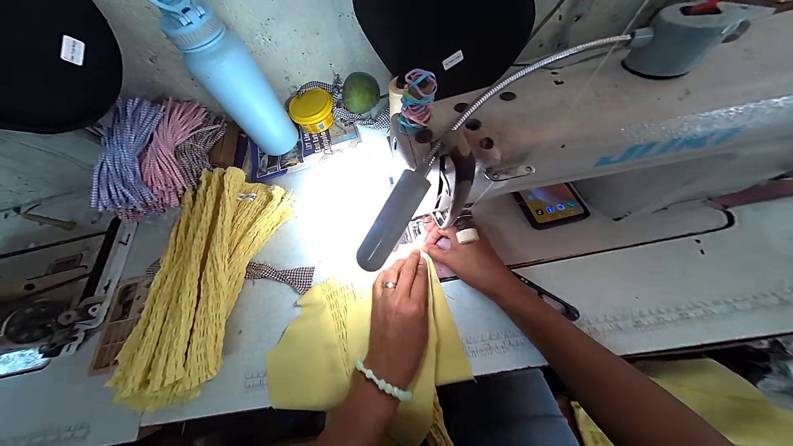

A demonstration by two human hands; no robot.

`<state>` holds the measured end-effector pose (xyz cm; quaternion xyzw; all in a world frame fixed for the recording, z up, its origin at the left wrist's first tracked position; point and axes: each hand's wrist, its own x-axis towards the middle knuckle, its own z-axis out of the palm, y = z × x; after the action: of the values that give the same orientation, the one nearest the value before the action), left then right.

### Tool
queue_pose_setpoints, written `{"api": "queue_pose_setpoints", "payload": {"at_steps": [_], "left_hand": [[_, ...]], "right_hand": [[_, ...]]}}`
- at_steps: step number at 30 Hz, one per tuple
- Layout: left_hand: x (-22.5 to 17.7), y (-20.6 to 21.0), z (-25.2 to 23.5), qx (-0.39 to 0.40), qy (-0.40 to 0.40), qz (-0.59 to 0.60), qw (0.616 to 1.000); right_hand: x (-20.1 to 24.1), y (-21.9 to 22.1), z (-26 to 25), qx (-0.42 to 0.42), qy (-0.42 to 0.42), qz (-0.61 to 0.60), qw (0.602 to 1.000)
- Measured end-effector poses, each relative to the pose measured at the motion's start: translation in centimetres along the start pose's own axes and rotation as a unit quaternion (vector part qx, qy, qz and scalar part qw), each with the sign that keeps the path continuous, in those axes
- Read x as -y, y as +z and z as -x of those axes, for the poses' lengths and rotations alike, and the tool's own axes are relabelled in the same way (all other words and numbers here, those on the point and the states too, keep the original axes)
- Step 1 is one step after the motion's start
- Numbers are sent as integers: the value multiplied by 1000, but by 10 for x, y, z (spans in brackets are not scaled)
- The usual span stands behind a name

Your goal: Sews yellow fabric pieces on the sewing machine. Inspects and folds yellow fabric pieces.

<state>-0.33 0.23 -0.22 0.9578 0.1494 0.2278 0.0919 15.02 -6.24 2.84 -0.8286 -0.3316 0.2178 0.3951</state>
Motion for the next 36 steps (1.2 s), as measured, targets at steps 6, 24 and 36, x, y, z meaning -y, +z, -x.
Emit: {"api": "queue_pose_setpoints", "payload": {"at_steps": [6,24,36], "left_hand": [[11,0,-12,33,-10,35,999],[20,1,-24,50,-7,34,998],[20,3,-24,52,-10,39,998]], "right_hand": [[8,-3,-11,-14,44,4,999],[-11,5,-15,-115,-49,16,992],[-10,1,-11,-129,-87,16,988]]}}
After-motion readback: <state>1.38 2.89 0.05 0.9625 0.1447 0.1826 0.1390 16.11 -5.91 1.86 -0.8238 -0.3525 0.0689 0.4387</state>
